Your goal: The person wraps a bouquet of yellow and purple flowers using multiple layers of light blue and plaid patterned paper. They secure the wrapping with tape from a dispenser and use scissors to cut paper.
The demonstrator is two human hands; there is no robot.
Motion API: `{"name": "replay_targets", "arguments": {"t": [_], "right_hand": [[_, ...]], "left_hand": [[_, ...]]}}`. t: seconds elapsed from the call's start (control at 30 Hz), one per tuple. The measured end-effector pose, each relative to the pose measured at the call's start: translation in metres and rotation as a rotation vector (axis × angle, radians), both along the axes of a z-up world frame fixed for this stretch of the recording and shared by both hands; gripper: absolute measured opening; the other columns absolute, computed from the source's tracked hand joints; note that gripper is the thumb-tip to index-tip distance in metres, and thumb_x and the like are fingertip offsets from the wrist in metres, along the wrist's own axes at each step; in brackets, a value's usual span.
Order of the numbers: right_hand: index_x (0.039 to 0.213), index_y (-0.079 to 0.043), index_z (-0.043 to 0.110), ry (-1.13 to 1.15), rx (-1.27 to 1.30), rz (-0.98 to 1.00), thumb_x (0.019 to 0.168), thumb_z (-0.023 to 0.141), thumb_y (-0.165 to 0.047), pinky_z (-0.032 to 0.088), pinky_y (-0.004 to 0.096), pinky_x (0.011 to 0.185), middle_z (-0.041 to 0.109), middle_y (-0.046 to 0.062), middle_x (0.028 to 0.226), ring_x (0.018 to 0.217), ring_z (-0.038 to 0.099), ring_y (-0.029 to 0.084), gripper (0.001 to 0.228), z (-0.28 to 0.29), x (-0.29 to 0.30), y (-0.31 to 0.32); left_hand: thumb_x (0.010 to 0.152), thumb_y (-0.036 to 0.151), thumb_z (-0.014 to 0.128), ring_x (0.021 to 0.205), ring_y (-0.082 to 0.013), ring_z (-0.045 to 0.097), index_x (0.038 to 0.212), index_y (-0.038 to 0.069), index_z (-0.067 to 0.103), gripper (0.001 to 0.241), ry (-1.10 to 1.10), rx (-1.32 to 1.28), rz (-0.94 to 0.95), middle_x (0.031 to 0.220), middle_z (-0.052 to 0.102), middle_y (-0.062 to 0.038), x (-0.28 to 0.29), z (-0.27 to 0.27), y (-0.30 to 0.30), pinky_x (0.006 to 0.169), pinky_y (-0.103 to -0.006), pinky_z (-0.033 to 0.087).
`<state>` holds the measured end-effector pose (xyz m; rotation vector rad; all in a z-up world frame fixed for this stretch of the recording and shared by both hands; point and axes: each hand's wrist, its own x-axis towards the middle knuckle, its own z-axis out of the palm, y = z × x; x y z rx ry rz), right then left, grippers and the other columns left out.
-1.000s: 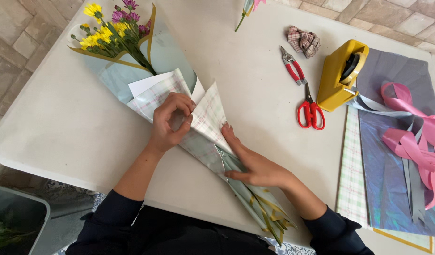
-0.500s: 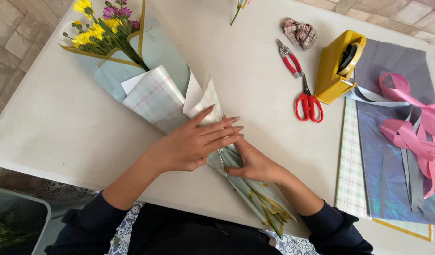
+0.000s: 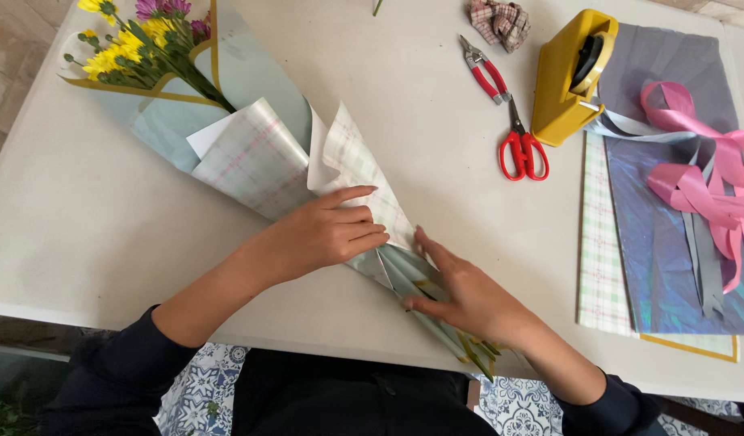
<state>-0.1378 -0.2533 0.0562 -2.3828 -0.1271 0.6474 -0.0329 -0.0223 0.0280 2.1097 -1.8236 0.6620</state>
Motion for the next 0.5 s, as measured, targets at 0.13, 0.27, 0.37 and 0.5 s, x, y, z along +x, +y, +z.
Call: {"name": "replay_targets", "arguments": {"t": [0.13,0.27,0.37,0.5], "right_hand": [[0.149,-0.002,0.023,-0.222,-0.168,0.120,0.082,0.072,-0.040,0.045,0.045,0.102,0.038,0.018,0.149,0.130,0.047,0.033,0.091,-0.039,-0.008,0.007],[0.148,0.002,0.025,-0.283,-0.184,0.128,0.084,0.072,-0.034,0.047,0.047,0.099,0.032,0.022,0.151,0.129,0.046,0.037,0.087,-0.030,-0.006,0.017],[0.150,0.003,0.018,-0.198,-0.163,0.104,0.082,0.074,-0.032,0.043,0.048,0.103,0.038,0.025,0.146,0.130,0.045,0.038,0.094,-0.027,-0.002,0.013],[0.151,0.000,0.018,-0.072,-0.081,0.064,0.073,0.080,-0.043,0.035,0.047,0.111,0.039,0.021,0.145,0.135,0.039,0.035,0.109,-0.022,0.008,0.008]], "left_hand": [[0.088,0.005,0.069,0.073,-0.0094,0.054,0.086,0.015,0.067,0.010,-0.180,-0.072,0.005,0.066,0.056,0.005,0.003,-0.013,-0.003,0.102,-0.0338,0.046],[0.090,0.004,0.064,0.072,-0.0109,0.052,0.081,0.014,0.065,0.014,-0.224,-0.136,-0.004,0.068,0.057,0.003,0.001,-0.010,-0.002,0.084,-0.0286,0.049],[0.093,0.008,0.064,0.074,-0.0103,0.052,0.084,0.016,0.066,0.012,-0.211,-0.182,0.025,0.071,0.059,0.004,0.001,-0.004,0.001,0.079,-0.0274,0.046],[0.093,0.010,0.063,0.090,-0.0110,0.053,0.097,0.017,0.065,0.009,-0.271,-0.117,0.110,0.094,0.062,0.004,0.002,0.017,0.003,0.075,-0.0266,0.044]]}}
